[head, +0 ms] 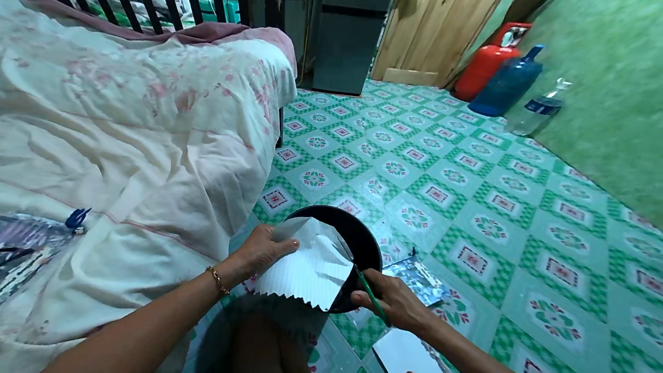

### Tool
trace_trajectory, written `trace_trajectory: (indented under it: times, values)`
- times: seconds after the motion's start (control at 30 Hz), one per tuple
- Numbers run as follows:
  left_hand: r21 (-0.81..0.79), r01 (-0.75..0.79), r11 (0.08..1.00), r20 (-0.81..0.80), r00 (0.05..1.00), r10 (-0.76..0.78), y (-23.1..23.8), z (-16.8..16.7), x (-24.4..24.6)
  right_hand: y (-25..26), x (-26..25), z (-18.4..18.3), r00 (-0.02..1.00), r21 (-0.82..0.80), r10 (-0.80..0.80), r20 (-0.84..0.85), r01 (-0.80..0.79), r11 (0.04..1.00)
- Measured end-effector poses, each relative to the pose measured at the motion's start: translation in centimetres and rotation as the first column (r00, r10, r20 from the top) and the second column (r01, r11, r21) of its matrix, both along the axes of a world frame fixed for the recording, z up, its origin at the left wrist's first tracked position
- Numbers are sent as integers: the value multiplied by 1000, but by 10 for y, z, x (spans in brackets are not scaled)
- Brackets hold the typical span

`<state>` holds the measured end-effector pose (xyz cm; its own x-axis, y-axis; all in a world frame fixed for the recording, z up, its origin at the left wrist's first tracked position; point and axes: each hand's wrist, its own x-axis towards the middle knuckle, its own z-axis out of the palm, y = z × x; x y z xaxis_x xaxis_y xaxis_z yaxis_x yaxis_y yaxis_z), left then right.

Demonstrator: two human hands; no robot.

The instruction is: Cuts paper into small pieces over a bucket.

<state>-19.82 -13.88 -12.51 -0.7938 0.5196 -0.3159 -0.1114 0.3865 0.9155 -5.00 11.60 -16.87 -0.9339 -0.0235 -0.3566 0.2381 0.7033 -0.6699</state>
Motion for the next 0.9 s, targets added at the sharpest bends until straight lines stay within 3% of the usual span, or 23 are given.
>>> trace_trajectory:
  times: [0.33,0.53,0.9]
  values:
    - [-30,-27,999,-5,1000,27,2,1,2,-2,2,2,995,44,-20,-101,25,999]
    - [-57,39,998,4,999,-39,3,3,5,0,-1,2,999,14,36,26,-37,999]
    - [-54,81,995,13,997,-80,3,-2,7,-7,-1,2,1000,-17,-25,-16,25,1000]
